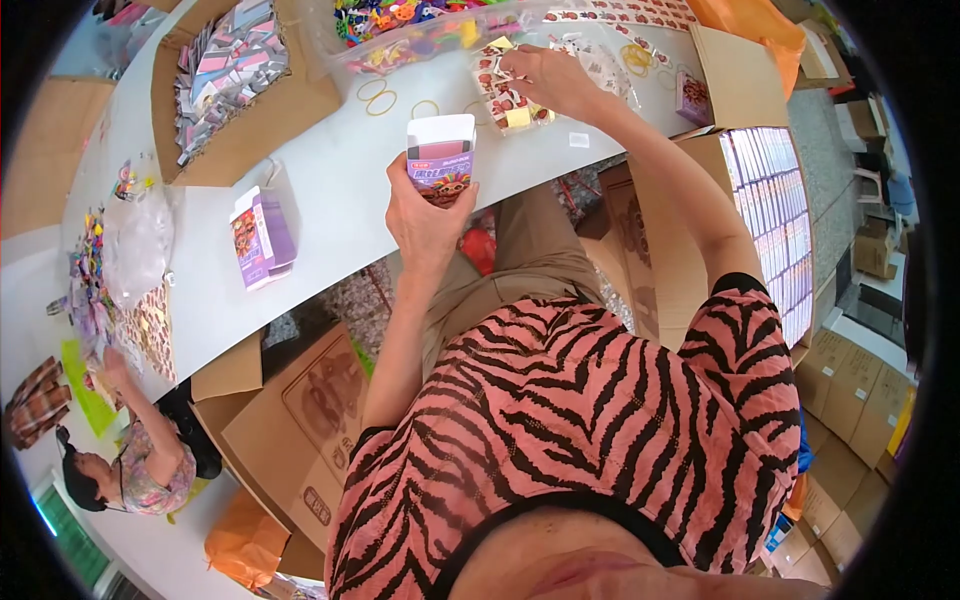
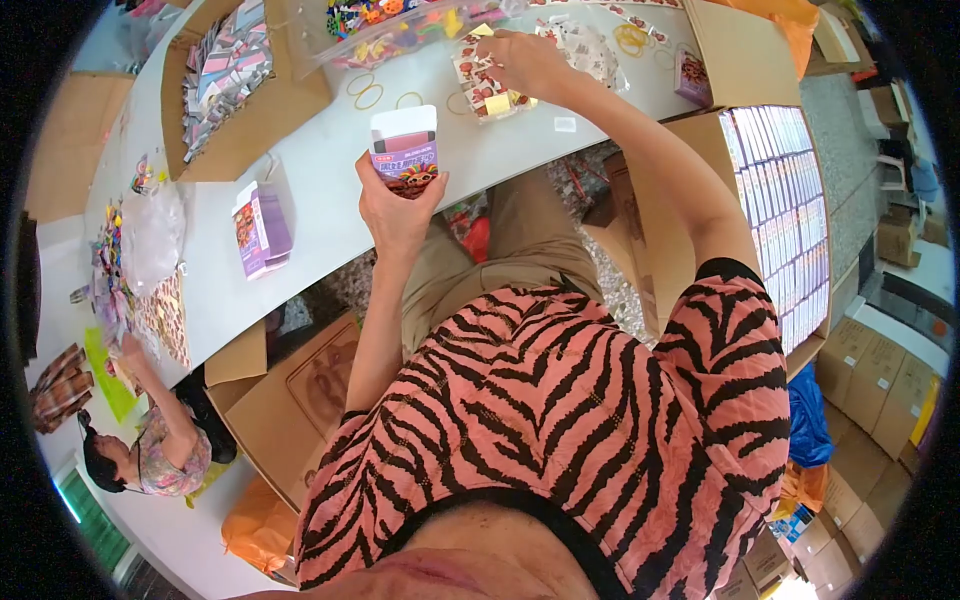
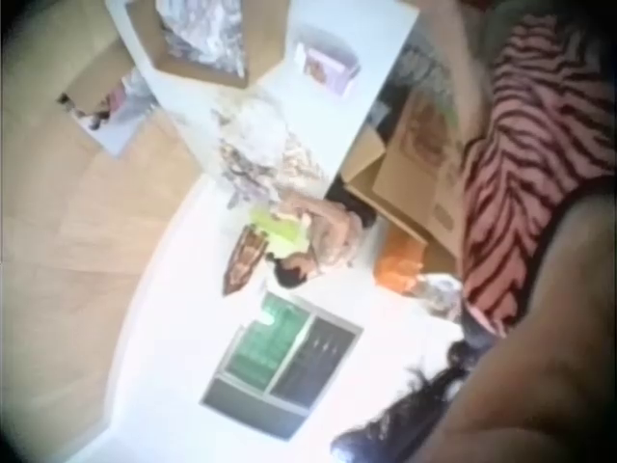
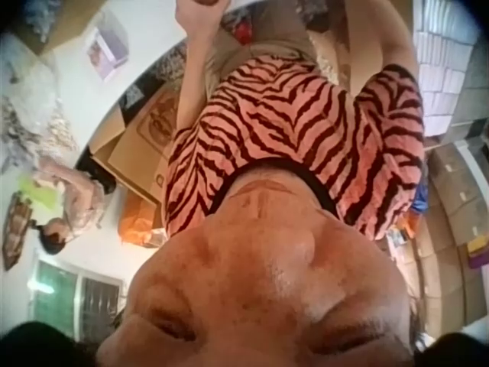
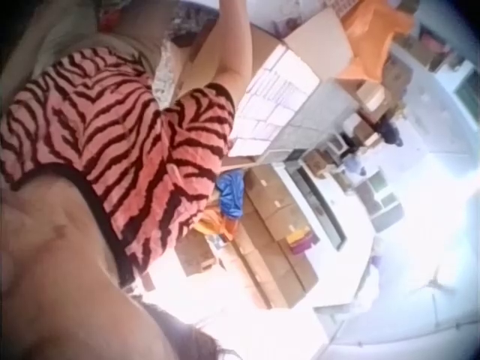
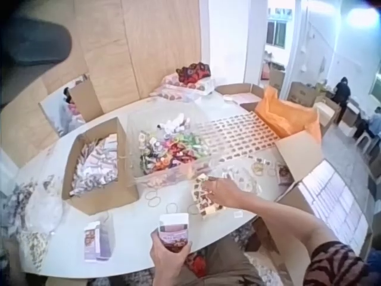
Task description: Packaging small toy components into boxes and securing them with rubber bands.
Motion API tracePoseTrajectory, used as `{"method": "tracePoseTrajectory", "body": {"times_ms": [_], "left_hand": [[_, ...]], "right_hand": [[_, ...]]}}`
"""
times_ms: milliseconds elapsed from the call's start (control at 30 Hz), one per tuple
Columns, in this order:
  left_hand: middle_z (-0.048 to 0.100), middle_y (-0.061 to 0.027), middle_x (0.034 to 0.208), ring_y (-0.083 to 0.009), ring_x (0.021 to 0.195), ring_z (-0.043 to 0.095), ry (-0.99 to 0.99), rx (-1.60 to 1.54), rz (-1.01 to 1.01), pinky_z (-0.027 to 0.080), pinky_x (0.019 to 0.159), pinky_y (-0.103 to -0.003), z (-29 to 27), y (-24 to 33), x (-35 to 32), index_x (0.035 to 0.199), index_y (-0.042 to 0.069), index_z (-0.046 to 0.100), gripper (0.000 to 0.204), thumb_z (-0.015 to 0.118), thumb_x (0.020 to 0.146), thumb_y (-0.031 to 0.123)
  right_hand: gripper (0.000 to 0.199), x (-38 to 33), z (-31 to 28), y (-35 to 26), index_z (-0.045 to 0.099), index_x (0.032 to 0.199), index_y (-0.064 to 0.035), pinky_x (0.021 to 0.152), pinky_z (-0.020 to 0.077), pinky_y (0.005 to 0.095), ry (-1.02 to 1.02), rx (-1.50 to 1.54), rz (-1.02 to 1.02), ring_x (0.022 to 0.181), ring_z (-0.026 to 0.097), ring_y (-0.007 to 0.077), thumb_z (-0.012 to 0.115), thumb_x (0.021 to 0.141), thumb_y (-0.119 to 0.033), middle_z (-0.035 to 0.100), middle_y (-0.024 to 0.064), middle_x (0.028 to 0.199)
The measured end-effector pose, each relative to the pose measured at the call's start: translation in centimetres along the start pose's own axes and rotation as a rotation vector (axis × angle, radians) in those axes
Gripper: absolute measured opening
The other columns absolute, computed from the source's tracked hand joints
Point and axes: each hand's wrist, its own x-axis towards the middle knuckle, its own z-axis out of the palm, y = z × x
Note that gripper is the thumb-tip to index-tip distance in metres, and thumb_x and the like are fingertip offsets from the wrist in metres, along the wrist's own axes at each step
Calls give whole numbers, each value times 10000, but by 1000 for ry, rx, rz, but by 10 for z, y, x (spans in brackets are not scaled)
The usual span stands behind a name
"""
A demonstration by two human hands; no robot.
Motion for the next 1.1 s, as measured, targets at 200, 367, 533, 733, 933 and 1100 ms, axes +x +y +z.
{"method": "tracePoseTrajectory", "body": {"times_ms": [200, 367, 533, 733, 933, 1100], "left_hand": [[637, -138, 882, -229, 768, 654, -6, -8, 0, 516, 703, -334, 0, -2, 2, 1141, -3, 409, 692, 821, 624, 202], [630, -160, 928, -297, 808, 649, -3, 0, -25, 509, 724, -373, 5, -2, 3, 1173, 14, 428, 708, 806, 609, 214], [627, -163, 946, -302, 813, 647, 17, 18, 52, 510, 711, -371, 16, 3, 4, 1181, 15, 428, 712, 807, 608, 201], [622, -167, 948, -319, 821, 637, 27, 76, 107, 505, 708, -390, 20, 16, 1, 1183, 22, 430, 722, 814, 600, 207], [625, -160, 936, -314, 819, 638, 61, 91, 49, 502, 707, -393, 10, 14, 1, 1183, 41, 432, 719, 817, 605, 226], [628, -149, 935, -291, 808, 643, 40, 52, 46, 502, 708, -377, 8, 18, 4, 1166, 35, 439, 702, 815, 605, 228]], "right_hand": [[95, 2, 1, 8, 602, 838, -68, 651, 490, 397, -19, 49, 12, 730, 623, 274, 576, 826, -159, 631, 57, 865], [47, 0, -61, -43, 640, 835, -61, 552, 474, 287, 296, 262, 52, 616, 586, 147, 642, 791, -77, 645, 31, 829], [69, -20, -77, -89, 642, 833, -48, 496, 450, 252, 330, 337, -114, 573, 559, 112, 660, 769, -29, 641, 28, 792], [53, -32, -56, -108, 650, 831, -55, 518, 460, 276, 303, 230, -227, 597, 584, 183, 642, 788, -86, 639, 53, 778], [146, -31, -70, -86, 684, 968, -66, 576, 454, 257, 74, 523, -16, 664, 577, 102, 624, 837, -88, 676, 66, 853], [158, -36, -69, 24, 680, 976, -73, 600, 500, 277, 148, 79, 248, 643, 616, 123, 628, 843, -140, 689, 70, 855]]}}
